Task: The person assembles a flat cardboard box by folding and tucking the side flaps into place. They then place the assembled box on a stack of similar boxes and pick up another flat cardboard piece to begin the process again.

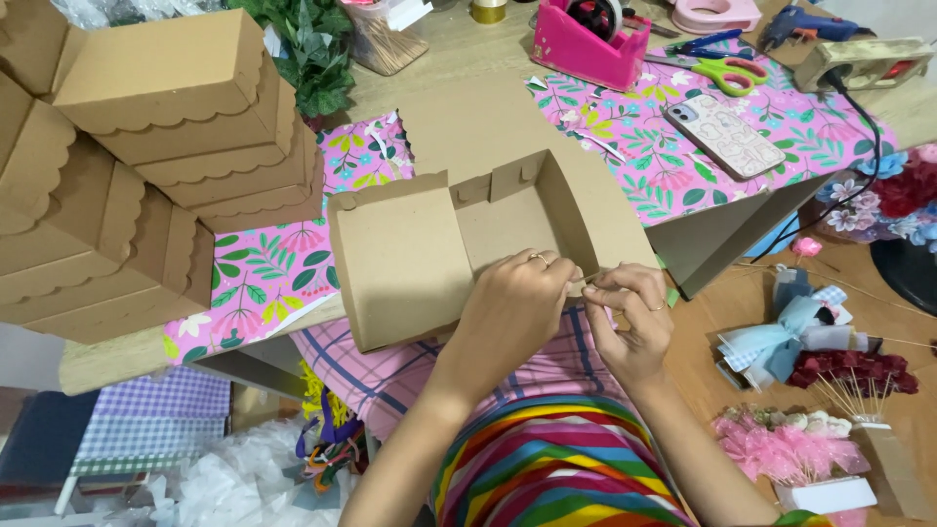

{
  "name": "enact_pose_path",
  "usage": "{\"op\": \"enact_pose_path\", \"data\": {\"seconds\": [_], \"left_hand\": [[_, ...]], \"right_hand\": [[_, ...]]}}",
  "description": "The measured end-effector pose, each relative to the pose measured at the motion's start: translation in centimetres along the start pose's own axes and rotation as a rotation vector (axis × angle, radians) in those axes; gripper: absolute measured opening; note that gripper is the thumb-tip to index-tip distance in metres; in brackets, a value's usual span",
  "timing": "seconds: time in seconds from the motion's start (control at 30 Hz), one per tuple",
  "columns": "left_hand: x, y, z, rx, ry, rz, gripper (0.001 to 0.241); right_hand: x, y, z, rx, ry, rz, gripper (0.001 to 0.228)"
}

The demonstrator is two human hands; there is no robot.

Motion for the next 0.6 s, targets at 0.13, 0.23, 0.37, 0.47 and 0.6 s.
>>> {"op": "enact_pose_path", "data": {"seconds": [0.13,0.23,0.37,0.47,0.6], "left_hand": [[0.2,0.1,0.1,0.003,0.002,0.001,0.005],[0.3,0.2,0.2,0.004,0.019,-0.008,0.005],[0.4,0.2,0.3,0.009,0.025,-0.008,0.005],[0.5,0.2,0.4,-0.003,0.045,-0.008,0.004],[0.4,0.3,0.4,-0.007,0.061,-0.013,0.003]], "right_hand": [[0.0,-0.2,0.1,0.017,0.003,0.009,0.011],[0.0,-0.7,0.4,0.028,0.010,0.018,0.011],[-0.1,-0.9,0.4,0.034,0.016,0.022,0.012],[-0.1,-1.0,0.4,0.062,0.016,0.038,0.012],[-0.3,-1.4,0.5,0.112,-0.010,0.070,0.012]]}}
Point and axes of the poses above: each hand's wrist, its own y-axis away from the middle knuckle, its own x-axis out of the palm, z = x × y, the point moved 4 cm from there along -y, towards the middle knuckle, and after that the axes turned 4 degrees about z, right-handed, at the moved point
